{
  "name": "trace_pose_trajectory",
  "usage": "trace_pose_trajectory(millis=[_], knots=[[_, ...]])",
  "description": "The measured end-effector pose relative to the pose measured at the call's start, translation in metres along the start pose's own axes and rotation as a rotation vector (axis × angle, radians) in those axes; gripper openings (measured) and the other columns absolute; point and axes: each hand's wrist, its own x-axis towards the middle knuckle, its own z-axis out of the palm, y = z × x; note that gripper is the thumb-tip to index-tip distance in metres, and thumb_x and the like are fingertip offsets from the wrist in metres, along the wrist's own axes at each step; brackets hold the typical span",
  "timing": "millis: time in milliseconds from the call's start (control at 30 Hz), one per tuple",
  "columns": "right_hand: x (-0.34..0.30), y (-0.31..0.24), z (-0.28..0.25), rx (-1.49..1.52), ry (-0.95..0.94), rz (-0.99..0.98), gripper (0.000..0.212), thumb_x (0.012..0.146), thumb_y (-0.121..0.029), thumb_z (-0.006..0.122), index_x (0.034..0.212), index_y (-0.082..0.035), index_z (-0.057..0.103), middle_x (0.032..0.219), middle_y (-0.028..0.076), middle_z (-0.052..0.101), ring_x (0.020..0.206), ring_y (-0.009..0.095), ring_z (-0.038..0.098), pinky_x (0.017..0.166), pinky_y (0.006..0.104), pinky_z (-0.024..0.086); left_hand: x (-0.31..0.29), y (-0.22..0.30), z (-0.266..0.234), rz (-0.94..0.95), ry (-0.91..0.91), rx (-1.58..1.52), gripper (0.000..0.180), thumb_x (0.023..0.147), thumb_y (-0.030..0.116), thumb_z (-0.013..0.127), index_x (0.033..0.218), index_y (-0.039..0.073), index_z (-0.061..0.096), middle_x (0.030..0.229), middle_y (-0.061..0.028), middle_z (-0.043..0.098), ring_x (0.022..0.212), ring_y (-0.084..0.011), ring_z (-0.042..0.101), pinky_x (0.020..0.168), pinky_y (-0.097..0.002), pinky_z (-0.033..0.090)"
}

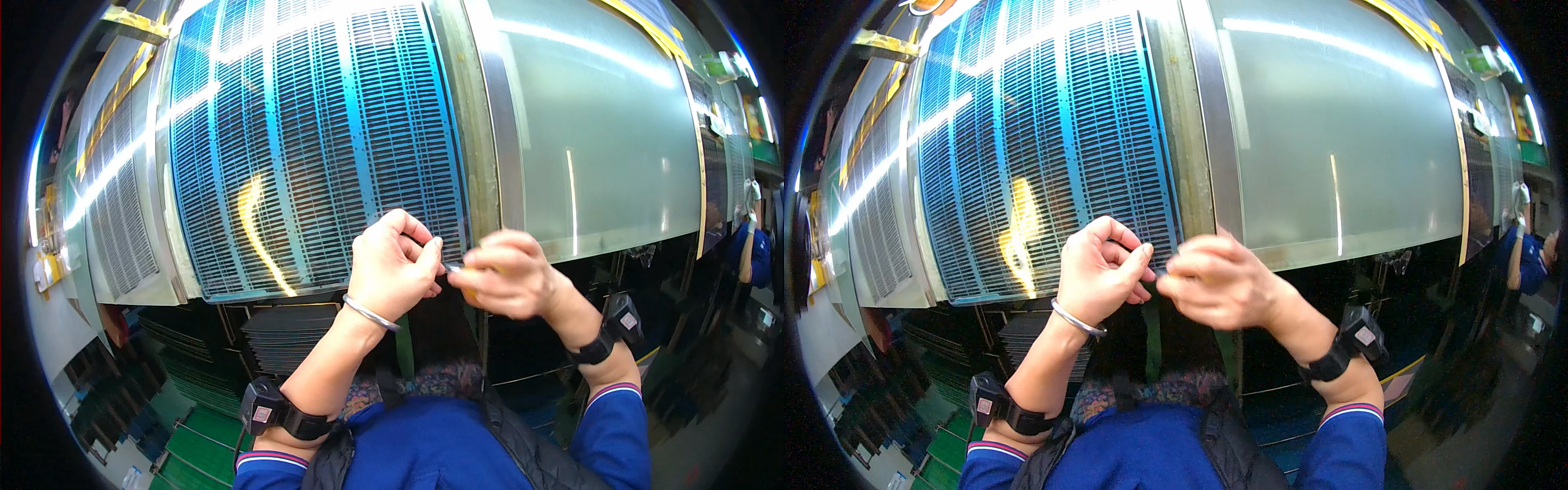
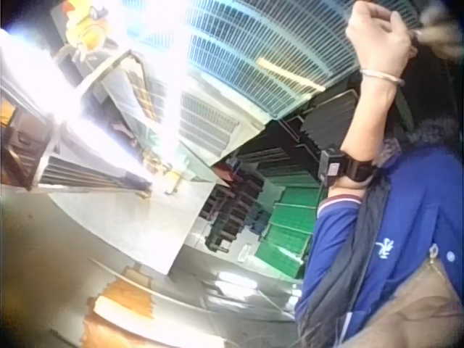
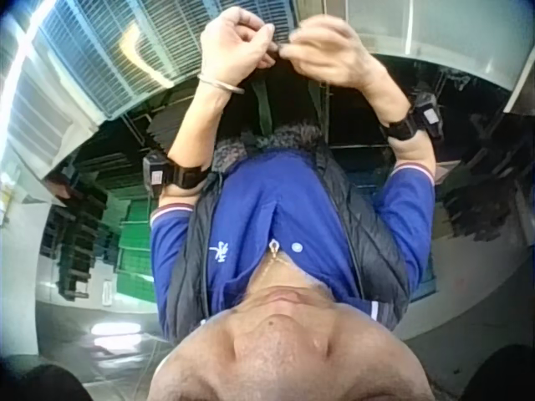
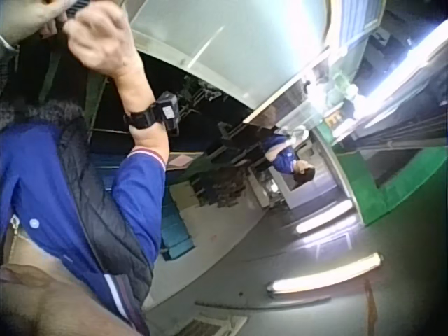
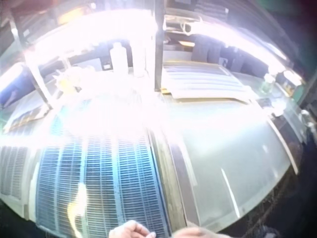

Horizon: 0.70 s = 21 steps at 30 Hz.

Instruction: Inspecting gridded blue components, wiping them with a cloth, and applying yellow tape to the edges.

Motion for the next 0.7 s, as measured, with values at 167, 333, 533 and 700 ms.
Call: trace_pose_trajectory(millis=[167, 333, 533, 700], knots=[[-0.013, -0.031, -0.008, -0.081, 0.229, 0.325, 0.021, 0.085, -0.021, 0.073, 0.086, -0.012, 0.053, 0.131, 0.021, 0.05, 0.112, 0.034, 0.055, 0.096, 0.048, 0.049, -0.005, -0.013, 0.002, 0.134, 0.031, 0.012, 0.011, 0.09, 0.004, 0.066, 0.09, -0.002, 0.057, 0.066, -0.0103, 0.069, 0.053, -0.0134, 0.067, 0.046, -0.025, 0.053], [0.004, -0.067, 0.018, 0.205, 0.276, 0.62, 0.031, 0.095, -0.036, 0.063, 0.101, -0.013, 0.042, 0.151, 0.04, 0.025, 0.138, 0.057, 0.033, 0.118, 0.0612, 0.012, -0.056, -0.057, -0.037, 0.962, 0.297, 0.536, 0.031, 0.087, 0.006, 0.071, 0.115, -0.003, 0.062, 0.091, -0.0143, 0.07, 0.082, -0.0255, 0.069, 0.072, -0.0335, 0.056], [0.045, -0.097, 0.068, 0.113, -0.066, 0.673, 0.032, 0.085, -0.037, 0.07, 0.095, -0.013, 0.051, 0.145, 0.037, 0.039, 0.142, 0.048, 0.033, 0.119, 0.0597, 0.006, -0.086, -0.106, -0.148, 0.465, 0.678, 1.276, 0.11, 0.079, 0.05, 0.074, 0.152, -0.01, 0.018, 0.159, -0.0292, 0.017, 0.149, -0.0431, 0.014, 0.12, -0.0563, 0.006], [0.071, -0.118, 0.104, 0.154, -0.116, 0.583, 0.027, 0.087, -0.037, 0.068, 0.092, -0.013, 0.056, 0.147, 0.031, 0.041, 0.141, 0.047, 0.035, 0.12, 0.0558, 0.016, -0.079, -0.1, -0.123, 0.646, 0.414, 1.087, 0.108, 0.069, 0.042, 0.08, 0.151, -0.006, 0.028, 0.157, -0.0267, 0.027, 0.148, -0.0429, 0.021, 0.121, -0.0541, 0.012]])
